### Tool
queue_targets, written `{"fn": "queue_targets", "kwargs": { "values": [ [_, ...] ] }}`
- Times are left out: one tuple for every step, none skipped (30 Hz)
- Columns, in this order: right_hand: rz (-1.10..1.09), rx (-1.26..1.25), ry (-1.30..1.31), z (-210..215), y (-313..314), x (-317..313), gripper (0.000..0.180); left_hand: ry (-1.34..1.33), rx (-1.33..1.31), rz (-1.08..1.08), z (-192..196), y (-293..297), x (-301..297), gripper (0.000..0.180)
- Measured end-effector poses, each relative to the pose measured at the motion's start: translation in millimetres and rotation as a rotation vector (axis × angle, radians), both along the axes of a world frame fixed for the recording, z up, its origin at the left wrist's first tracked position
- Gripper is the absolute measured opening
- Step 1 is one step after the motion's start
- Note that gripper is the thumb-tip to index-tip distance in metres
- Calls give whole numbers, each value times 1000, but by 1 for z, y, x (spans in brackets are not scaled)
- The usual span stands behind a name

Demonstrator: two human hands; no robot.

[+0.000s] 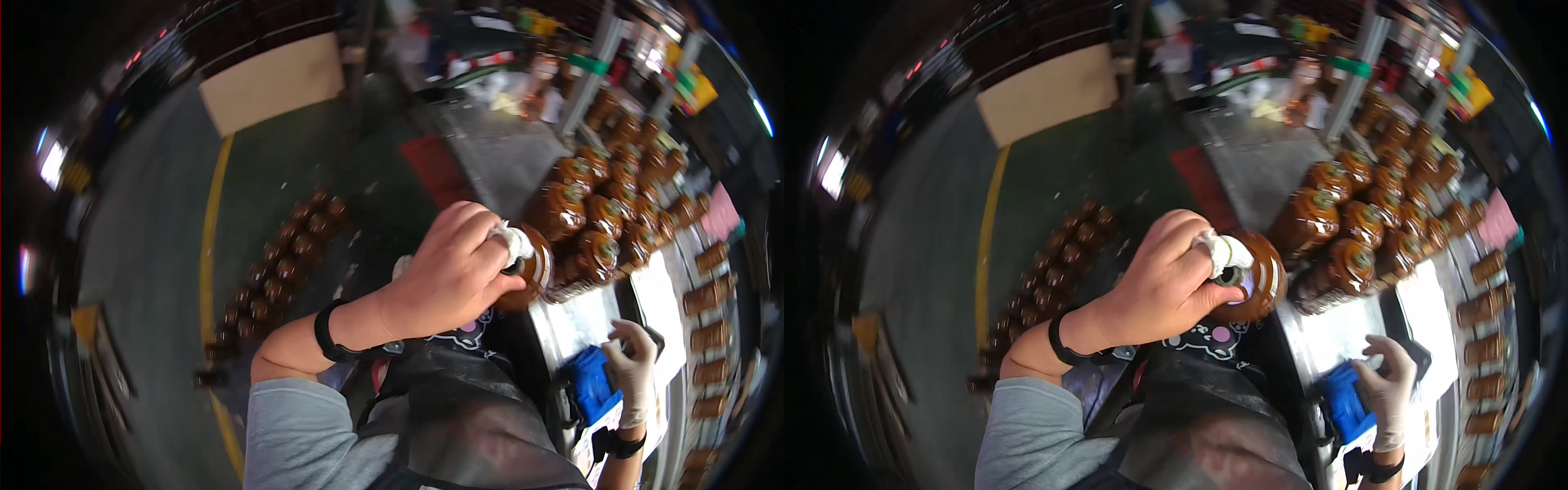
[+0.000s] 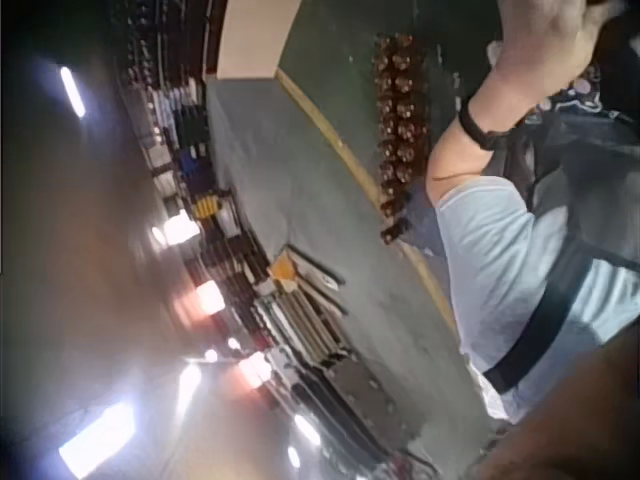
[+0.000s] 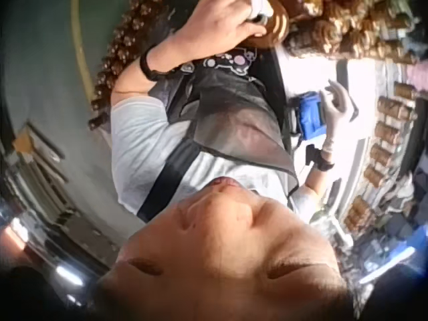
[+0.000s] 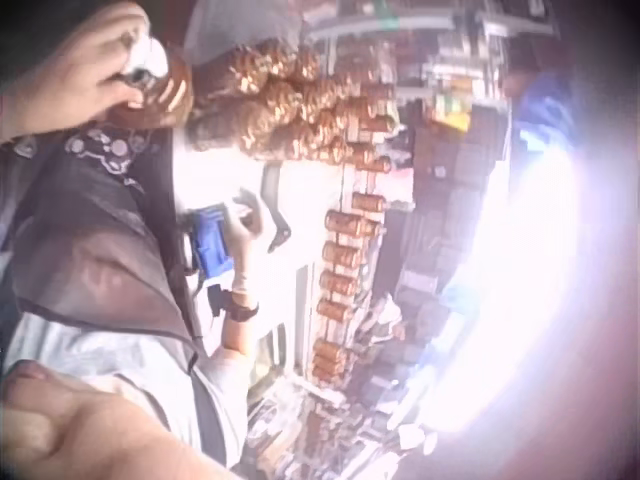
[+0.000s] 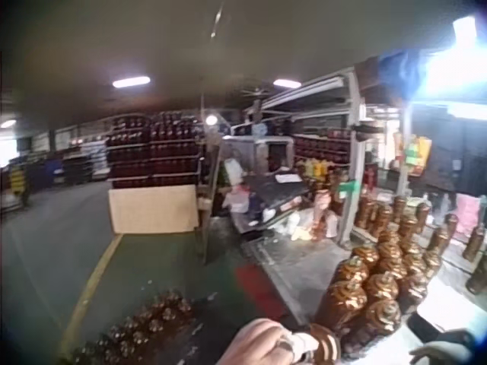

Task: Applying labels and cleaning ceramic liquor bottles on a production line.

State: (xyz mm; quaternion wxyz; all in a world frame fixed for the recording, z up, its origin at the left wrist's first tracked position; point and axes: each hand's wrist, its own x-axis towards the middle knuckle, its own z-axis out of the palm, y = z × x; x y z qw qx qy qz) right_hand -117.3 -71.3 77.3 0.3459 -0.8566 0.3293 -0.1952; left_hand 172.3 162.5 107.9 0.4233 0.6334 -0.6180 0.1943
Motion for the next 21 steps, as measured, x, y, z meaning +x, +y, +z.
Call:
{"fn": "queue_targets", "kwargs": {
  "values": [
    [-70, 83, -36, -3, -16, 0, 30, -126, -13, 120, -10, 13, 6, 45],
    [-167, 135, -13, -8, -31, 0, 20, -136, 7, 232, -21, 26, 13, 41],
    [-310, 357, -127, -11, -47, -5, 17, -122, 16, 356, -35, 39, 22, 40],
    [-435, 552, -227, -15, -62, -10, 20, -128, 1, 462, -49, 54, 32, 39],
    [-444, 592, -268, -21, -79, -13, 25, -84, 17, 589, -66, 69, 41, 37],
    [-413, 642, -303, -23, -95, -15, 30, -62, 3, 692, -86, 83, 53, 36],
    [-358, 738, -371, -24, -110, -18, 33, -47, 0, 777, -106, 99, 59, 32],
    [-285, 876, -343, -22, -122, -21, 34, -1, 16, 860, -128, 113, 64, 29],
    [-146, 909, -309, -20, -131, -21, 35, 70, 80, 928, -152, 131, 67, 29],
    [40, 982, -302, -15, -137, -19, 35, 133, 135, 983, -176, 150, 67, 29],
    [121, 1000, -276, -15, -138, -11, 35, 160, 166, 1055, -199, 168, 65, 28],
    [171, 977, -244, -13, -134, -1, 35, 187, 199, 1121, -222, 188, 61, 27],
    [264, 962, -250, -16, -124, 16, 35, 299, 265, 1206, -243, 209, 59, 27],
    [221, 903, -141, -22, -108, 38, 36, 250, 275, 1288, -264, 230, 54, 27],
    [241, 869, -71, -34, -87, 67, 36, 268, 304, 1350, -283, 253, 50, 26],
    [284, 838, 15, -50, -60, 100, 37, 270, 263, 1383, -301, 274, 47, 25],
    [340, 805, 123, -69, -27, 137, 37, 351, 300, 1459, -318, 296, 44, 25],
    [422, 750, 237, -94, 10, 176, 38, 461, 359, 1545, -336, 317, 41, 25],
    [538, 663, 352, -123, 51, 215, 38, 456, 388, 1592, -353, 339, 39, 27],
    [675, 546, 448, -157, 94, 255, 39, 425, 352, 1597, -371, 356, 34, 27],
    [810, 392, 518, -191, 137, 293, 40, 440, 440, 1718, -388, 375, 31, 29]
  ]
}}
